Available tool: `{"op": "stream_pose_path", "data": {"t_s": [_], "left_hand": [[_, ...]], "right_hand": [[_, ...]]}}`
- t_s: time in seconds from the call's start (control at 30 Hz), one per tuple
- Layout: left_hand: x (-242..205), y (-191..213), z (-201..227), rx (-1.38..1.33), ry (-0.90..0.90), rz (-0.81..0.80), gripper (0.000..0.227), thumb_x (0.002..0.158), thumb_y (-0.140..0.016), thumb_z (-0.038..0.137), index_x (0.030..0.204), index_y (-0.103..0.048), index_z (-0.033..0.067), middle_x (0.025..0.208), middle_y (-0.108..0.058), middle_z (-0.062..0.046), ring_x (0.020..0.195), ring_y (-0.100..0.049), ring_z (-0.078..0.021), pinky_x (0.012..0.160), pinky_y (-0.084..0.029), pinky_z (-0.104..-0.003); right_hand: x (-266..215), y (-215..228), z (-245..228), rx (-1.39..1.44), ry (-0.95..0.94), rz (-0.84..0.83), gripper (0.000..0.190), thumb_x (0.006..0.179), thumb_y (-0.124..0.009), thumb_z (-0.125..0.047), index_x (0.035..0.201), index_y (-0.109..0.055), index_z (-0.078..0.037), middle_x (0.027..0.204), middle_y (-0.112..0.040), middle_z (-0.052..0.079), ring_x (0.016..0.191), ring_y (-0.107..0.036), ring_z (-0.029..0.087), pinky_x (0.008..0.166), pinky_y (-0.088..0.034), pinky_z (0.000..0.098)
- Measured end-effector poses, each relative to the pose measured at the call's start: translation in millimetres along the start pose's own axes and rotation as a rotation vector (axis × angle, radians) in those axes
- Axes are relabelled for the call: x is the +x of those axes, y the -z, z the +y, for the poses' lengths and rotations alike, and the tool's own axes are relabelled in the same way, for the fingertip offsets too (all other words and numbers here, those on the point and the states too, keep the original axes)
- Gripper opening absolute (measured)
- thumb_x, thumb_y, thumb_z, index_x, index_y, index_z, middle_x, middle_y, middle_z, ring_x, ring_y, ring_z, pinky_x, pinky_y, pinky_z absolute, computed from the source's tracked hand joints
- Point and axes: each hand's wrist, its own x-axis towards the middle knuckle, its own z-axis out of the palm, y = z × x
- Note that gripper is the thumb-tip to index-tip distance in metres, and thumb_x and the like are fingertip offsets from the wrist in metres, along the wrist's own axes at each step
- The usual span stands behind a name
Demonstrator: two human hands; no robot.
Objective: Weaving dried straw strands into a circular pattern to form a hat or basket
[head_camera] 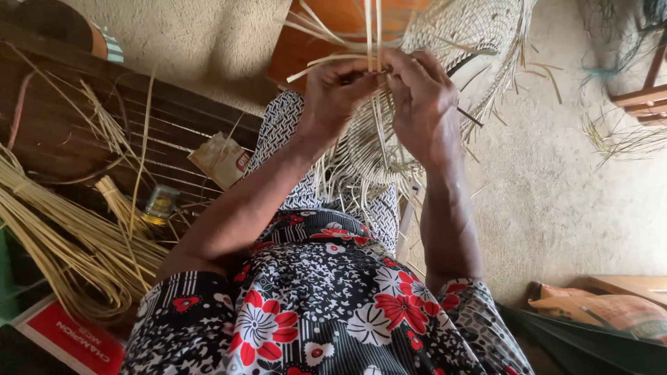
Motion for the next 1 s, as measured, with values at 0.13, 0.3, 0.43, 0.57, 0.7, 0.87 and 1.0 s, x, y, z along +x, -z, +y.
{"op": "stream_pose_path", "data": {"t_s": [0.13, 0.3, 0.43, 0.57, 0.7, 0.87, 1.0], "left_hand": [[-5, -2, -8, -0.2, 0.001, 0.055, 0.024, 0.089, -0.076, -0.006, 0.106, -0.079, 0.0095, 0.087, -0.075, -0.004, 0.068, -0.057, -0.0087, 0.063, -0.052, -0.021], [1, 7, -15, -0.137, -0.006, -0.021, 0.015, 0.092, -0.075, -0.003, 0.104, -0.077, 0.0059, 0.087, -0.072, -0.004, 0.068, -0.054, -0.0081, 0.061, -0.046, -0.017], [-4, -2, -14, 0.349, -0.203, 0.042, 0.011, 0.093, -0.075, 0.002, 0.098, -0.073, 0.0117, 0.072, -0.059, 0.004, 0.057, -0.043, -0.0059, 0.048, -0.036, -0.02], [-6, 1, -21, 0.753, -0.546, -0.002, 0.028, 0.093, -0.074, -0.003, 0.114, -0.069, 0.0145, 0.076, -0.067, 0.0, 0.052, -0.048, -0.0068, 0.04, -0.04, -0.022], [-2, -6, 7, 0.926, -0.626, -0.098, 0.01, 0.107, -0.059, 0.016, 0.115, -0.063, 0.0097, 0.07, -0.068, -0.002, 0.044, -0.052, -0.0063, 0.032, -0.043, -0.022], [17, 20, 2, 0.75, -0.217, -0.176, 0.02, 0.101, -0.064, 0.026, 0.098, -0.066, 0.0063, 0.07, -0.061, -0.002, 0.045, -0.04, -0.0077, 0.034, -0.028, -0.024], [24, 19, 21, 0.436, -0.009, -0.267, 0.012, 0.094, -0.073, 0.01, 0.087, -0.07, 0.001, 0.07, -0.067, -0.007, 0.049, -0.048, -0.0066, 0.038, -0.037, -0.019]], "right_hand": [[-7, -2, 7, 0.092, -0.079, -0.004, 0.018, 0.106, -0.061, 0.011, 0.119, -0.073, 0.012, 0.096, -0.064, 0.016, 0.065, -0.046, 0.016, 0.05, -0.038, 0.0256], [-14, -19, 15, 0.133, -0.027, 0.189, 0.01, 0.098, -0.072, 0.009, 0.103, -0.074, 0.001, 0.1, -0.073, 0.014, 0.084, -0.061, 0.022, 0.073, -0.053, 0.0356], [-9, -12, 16, 0.169, -0.044, 0.117, 0.01, 0.104, -0.065, 0.01, 0.103, -0.072, 0.004, 0.094, -0.066, 0.013, 0.078, -0.056, 0.02, 0.063, -0.049, 0.0318], [-5, -2, 19, 0.132, 0.003, 0.009, 0.007, 0.108, -0.063, 0.007, 0.108, -0.067, 0.001, 0.094, -0.065, 0.012, 0.078, -0.056, 0.02, 0.062, -0.048, 0.0316], [5, 12, 16, 0.053, 0.211, -0.103, 0.021, 0.107, -0.067, 0.014, 0.089, -0.071, 0.006, 0.109, -0.078, 0.024, 0.087, -0.06, 0.024, 0.076, -0.051, 0.0344], [4, 26, 7, 0.154, -0.004, -0.04, 0.018, 0.099, -0.074, 0.025, 0.097, -0.071, 0.007, 0.092, -0.073, 0.02, 0.07, -0.063, 0.023, 0.057, -0.054, 0.0289], [10, 19, -7, 0.214, -0.003, 0.135, 0.027, 0.099, -0.068, 0.026, 0.096, -0.068, -0.001, 0.081, -0.066, 0.008, 0.058, -0.041, 0.014, 0.05, -0.03, 0.0288]]}}
